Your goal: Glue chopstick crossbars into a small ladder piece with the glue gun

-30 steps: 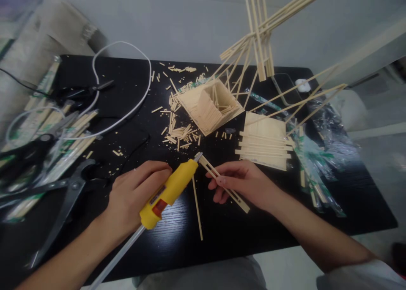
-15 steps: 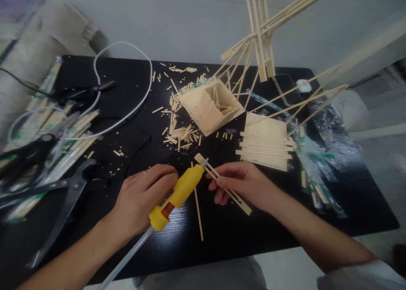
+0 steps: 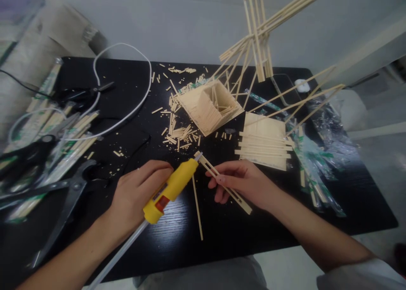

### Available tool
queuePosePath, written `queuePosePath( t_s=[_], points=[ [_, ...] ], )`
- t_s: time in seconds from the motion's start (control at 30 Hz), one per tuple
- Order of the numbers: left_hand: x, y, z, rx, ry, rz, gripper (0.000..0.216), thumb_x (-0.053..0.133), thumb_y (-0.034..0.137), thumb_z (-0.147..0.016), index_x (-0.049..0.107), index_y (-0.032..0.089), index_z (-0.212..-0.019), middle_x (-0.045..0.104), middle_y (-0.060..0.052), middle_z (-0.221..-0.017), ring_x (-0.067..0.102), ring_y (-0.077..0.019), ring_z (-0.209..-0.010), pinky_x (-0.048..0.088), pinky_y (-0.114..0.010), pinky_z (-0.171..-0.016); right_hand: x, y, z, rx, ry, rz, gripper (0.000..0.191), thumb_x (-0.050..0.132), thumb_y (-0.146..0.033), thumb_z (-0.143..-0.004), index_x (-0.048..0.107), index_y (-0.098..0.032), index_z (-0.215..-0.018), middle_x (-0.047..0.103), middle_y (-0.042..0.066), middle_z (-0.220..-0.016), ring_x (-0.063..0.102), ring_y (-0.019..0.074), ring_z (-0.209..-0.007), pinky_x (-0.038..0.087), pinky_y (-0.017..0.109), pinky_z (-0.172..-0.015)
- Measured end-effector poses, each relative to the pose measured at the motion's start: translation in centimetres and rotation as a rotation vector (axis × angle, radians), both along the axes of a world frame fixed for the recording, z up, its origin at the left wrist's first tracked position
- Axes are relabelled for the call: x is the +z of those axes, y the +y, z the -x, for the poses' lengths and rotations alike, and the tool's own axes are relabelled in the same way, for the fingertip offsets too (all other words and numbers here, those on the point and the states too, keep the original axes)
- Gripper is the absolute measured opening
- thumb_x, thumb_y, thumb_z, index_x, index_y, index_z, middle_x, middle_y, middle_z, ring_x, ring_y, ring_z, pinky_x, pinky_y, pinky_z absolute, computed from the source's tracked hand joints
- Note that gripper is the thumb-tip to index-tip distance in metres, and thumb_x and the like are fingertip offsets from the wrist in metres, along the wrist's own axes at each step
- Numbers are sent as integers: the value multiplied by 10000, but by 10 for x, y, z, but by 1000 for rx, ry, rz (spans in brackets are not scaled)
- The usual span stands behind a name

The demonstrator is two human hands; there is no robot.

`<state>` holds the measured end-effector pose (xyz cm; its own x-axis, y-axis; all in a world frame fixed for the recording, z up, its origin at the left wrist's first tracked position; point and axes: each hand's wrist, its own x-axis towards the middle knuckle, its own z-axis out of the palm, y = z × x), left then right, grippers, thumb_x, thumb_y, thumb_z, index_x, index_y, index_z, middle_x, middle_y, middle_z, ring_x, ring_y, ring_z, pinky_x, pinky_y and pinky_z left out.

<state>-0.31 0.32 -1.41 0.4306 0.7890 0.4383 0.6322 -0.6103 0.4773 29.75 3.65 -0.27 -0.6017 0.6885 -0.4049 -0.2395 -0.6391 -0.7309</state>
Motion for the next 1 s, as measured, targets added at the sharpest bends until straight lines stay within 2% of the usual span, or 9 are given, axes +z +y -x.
queuePosePath(
  t_s=[0.1, 0.2, 0.3, 0.4, 0.53, 0.67, 0.83, 1.0],
  points=[
    [3, 4, 1, 57, -54, 19, 135, 690, 199, -1045, 713, 206, -1178, 779, -56, -1144, 778, -171, -929, 599, -260, -784, 0, 0, 0, -2, 1, -5, 160, 925, -294, -955, 896, -200, -1081, 869, 45, -941, 834, 125, -688, 685, 184, -614],
    [5, 8, -3, 129, -72, 2, 139, 788, 264, -1009, 711, 222, -1117, 781, -30, -1079, 766, -170, -901, 609, -273, -795, -1, 0, 1, -22, -10, -8, 168, 934, -293, -943, 892, -195, -1073, 863, 38, -929, 822, 121, -667, 674, 178, -581],
    [6, 9, -10, 284, -111, 8, 148, 793, 364, -1008, 700, 251, -1034, 773, -1, -1008, 751, -165, -855, 593, -278, -733, 0, 1, 0, -36, -19, 4, 180, 940, -307, -939, 884, -192, -1066, 861, 35, -933, 841, 135, -700, 684, 183, -600],
    [8, 8, -14, 412, -135, 115, 193, 781, 426, -1001, 679, 262, -1002, 777, 12, -1010, 751, -168, -849, 583, -292, -719, 0, 2, 0, -33, -19, 24, 189, 941, -320, -938, 872, -191, -1059, 859, 34, -933, 853, 147, -728, 696, 198, -633],
    [9, 8, -16, 420, -122, 203, 198, 745, 447, -989, 672, 263, -1000, 792, 15, -987, 755, -173, -808, 576, -296, -679, -2, 1, 1, -32, -10, 20, 185, 929, -322, -951, 857, -190, -1059, 854, 35, -937, 846, 144, -741, 700, 217, -665],
    [11, 10, -18, 438, -55, 256, 279, 689, 531, -975, 668, 253, -983, 763, 14, -829, 716, -185, -670, 533, -302, -581, -4, 1, 1, -43, -12, 6, 184, 917, -331, -960, 858, -192, -1064, 844, 36, -946, 817, 128, -734, 677, 216, -668],
    [17, 14, -19, 454, 9, 346, 397, 641, 647, -911, 618, 251, -911, 668, 20, -660, 639, -195, -551, 455, -304, -500, -3, 0, 2, -73, -31, 25, 201, 927, -348, -943, 873, -191, -1058, 814, 28, -915, 729, 96, -673, 570, 174, -572],
    [21, 15, -20, 417, -17, 385, 363, 678, 594, -897, 549, 256, -928, 571, 68, -607, 542, -158, -486, 399, -282, -473, 0, 2, 1, -92, 13, 124, 291, 923, -425, -940, 889, -160, -1056, 779, 42, -874, 650, 84, -662, 478, 174, -558]
  ],
)
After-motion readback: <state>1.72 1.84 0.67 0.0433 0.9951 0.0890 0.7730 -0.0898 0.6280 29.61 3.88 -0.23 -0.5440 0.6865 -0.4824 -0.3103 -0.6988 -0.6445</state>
